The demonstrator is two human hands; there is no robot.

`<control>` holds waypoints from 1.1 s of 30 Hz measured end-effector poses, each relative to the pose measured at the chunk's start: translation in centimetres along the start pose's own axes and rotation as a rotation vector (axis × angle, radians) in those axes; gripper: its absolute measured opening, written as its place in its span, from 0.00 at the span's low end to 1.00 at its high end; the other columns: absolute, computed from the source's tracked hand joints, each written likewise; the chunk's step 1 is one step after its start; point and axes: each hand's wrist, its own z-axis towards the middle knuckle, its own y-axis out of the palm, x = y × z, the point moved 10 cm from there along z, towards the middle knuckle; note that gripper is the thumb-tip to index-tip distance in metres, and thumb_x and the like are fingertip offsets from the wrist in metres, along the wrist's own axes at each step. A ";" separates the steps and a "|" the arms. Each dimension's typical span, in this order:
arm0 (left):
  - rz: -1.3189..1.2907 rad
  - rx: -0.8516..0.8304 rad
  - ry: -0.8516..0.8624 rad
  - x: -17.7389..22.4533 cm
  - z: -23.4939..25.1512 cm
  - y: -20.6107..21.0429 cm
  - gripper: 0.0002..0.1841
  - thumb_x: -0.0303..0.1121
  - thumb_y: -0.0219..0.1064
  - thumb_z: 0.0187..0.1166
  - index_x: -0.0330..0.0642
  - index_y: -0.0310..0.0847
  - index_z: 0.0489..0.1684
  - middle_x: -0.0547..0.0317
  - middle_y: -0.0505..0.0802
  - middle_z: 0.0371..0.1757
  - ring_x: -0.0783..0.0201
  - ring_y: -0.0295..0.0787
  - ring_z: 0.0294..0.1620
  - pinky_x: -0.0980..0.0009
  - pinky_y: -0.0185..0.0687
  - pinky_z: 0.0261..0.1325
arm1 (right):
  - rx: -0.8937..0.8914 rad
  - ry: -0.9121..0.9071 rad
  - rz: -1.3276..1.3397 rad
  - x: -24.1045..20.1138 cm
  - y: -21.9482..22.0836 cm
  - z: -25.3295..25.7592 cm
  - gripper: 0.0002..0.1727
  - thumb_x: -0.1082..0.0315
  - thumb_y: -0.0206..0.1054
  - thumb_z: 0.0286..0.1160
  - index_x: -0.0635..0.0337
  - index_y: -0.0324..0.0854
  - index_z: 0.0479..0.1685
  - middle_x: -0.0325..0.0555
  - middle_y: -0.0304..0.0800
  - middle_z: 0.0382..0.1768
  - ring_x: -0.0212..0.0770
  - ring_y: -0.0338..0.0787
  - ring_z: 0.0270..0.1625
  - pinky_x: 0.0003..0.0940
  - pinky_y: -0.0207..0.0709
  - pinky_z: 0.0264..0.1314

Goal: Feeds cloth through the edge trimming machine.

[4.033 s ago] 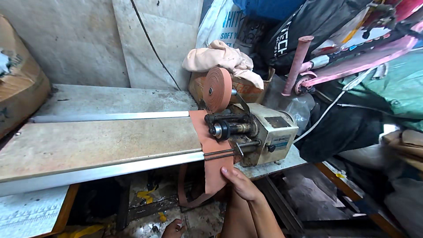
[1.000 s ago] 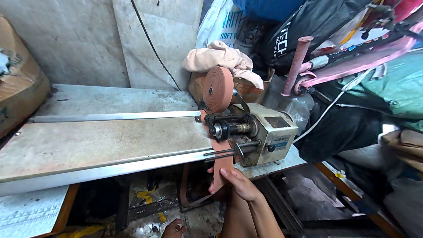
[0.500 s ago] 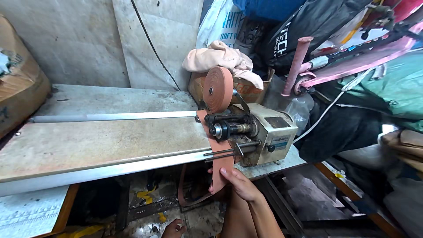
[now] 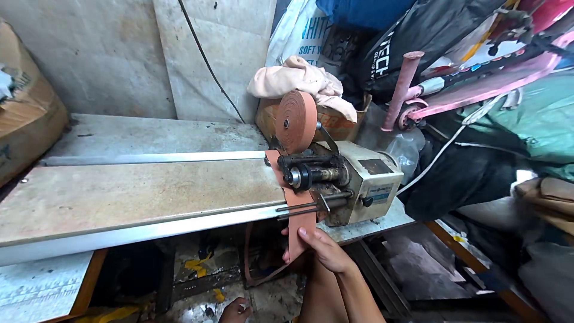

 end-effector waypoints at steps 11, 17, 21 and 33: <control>-0.013 -0.002 0.005 0.0 0.0 0.1 0.32 0.53 0.71 0.78 0.40 0.79 0.74 0.43 0.93 0.58 0.47 0.92 0.58 0.45 0.83 0.67 | -0.045 -0.034 -0.030 -0.2 0.3 0.2 0.29 0.53 0.42 0.96 0.69 0.73 0.74 0.57 0.95 0.40 0.49 0.97 0.45 0.49 0.89 0.61; -0.022 -0.003 0.001 0.0 0.1 0.1 0.32 0.54 0.71 0.79 0.40 0.78 0.75 0.43 0.93 0.59 0.47 0.92 0.60 0.45 0.81 0.69 | -0.058 -0.046 -0.041 -0.3 0.4 0.2 0.29 0.53 0.41 0.97 0.69 0.73 0.75 0.56 0.95 0.39 0.48 0.97 0.44 0.49 0.89 0.61; -0.023 -0.009 -0.004 -0.2 0.1 0.1 0.32 0.54 0.70 0.79 0.40 0.78 0.75 0.43 0.93 0.59 0.47 0.91 0.61 0.45 0.81 0.70 | -0.055 -0.043 -0.048 -0.3 0.3 0.2 0.29 0.53 0.40 0.97 0.69 0.73 0.75 0.55 0.95 0.39 0.47 0.97 0.44 0.48 0.90 0.60; -0.030 0.012 0.020 0.1 0.0 -0.1 0.31 0.52 0.72 0.78 0.39 0.79 0.74 0.42 0.93 0.58 0.47 0.92 0.59 0.45 0.82 0.68 | -0.062 -0.049 -0.046 -0.3 0.3 0.2 0.28 0.53 0.41 0.97 0.67 0.74 0.72 0.54 0.95 0.38 0.47 0.97 0.43 0.47 0.90 0.60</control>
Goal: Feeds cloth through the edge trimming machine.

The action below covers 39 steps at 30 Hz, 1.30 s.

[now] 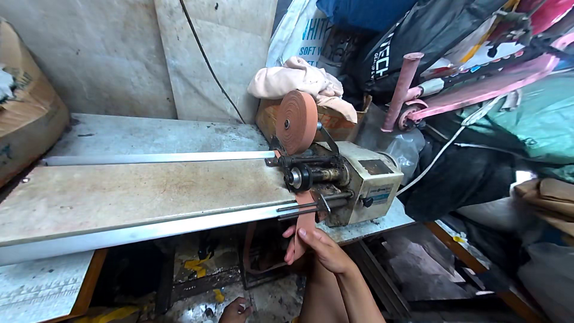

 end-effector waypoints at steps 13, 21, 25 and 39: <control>-0.006 -0.011 -0.022 -0.1 0.0 0.1 0.32 0.53 0.71 0.79 0.40 0.78 0.75 0.43 0.93 0.60 0.47 0.92 0.58 0.46 0.84 0.66 | -0.020 -0.017 -0.010 -0.1 0.1 0.1 0.27 0.52 0.40 0.97 0.65 0.76 0.67 0.52 0.95 0.37 0.45 0.96 0.41 0.42 0.90 0.55; -0.266 0.268 0.210 6.3 -4.1 -5.3 0.23 0.43 0.67 0.84 0.36 0.81 0.70 0.43 0.92 0.63 0.52 0.90 0.64 0.51 0.82 0.73 | 0.083 0.152 -0.997 1.6 2.5 0.1 0.29 0.47 0.39 0.95 0.53 0.86 0.56 0.38 0.93 0.33 0.38 0.93 0.38 0.46 0.86 0.46; -0.552 0.348 0.492 16.5 -11.7 -9.9 0.24 0.44 0.49 0.93 0.36 0.77 0.74 0.50 0.91 0.66 0.59 0.89 0.66 0.57 0.83 0.73 | -0.112 0.367 -0.819 12.3 8.6 -1.6 0.30 0.47 0.39 0.95 0.56 0.86 0.56 0.45 0.94 0.41 0.43 0.93 0.48 0.52 0.84 0.59; -0.896 1.458 0.991 15.1 -47.3 -45.1 0.19 0.43 0.40 0.96 0.46 0.72 0.70 0.60 0.89 0.60 0.63 0.90 0.57 0.62 0.86 0.62 | -0.294 0.768 -0.812 27.4 9.9 -9.4 0.24 0.61 0.57 0.87 0.64 0.79 0.74 0.65 0.84 0.70 0.63 0.82 0.74 0.64 0.70 0.79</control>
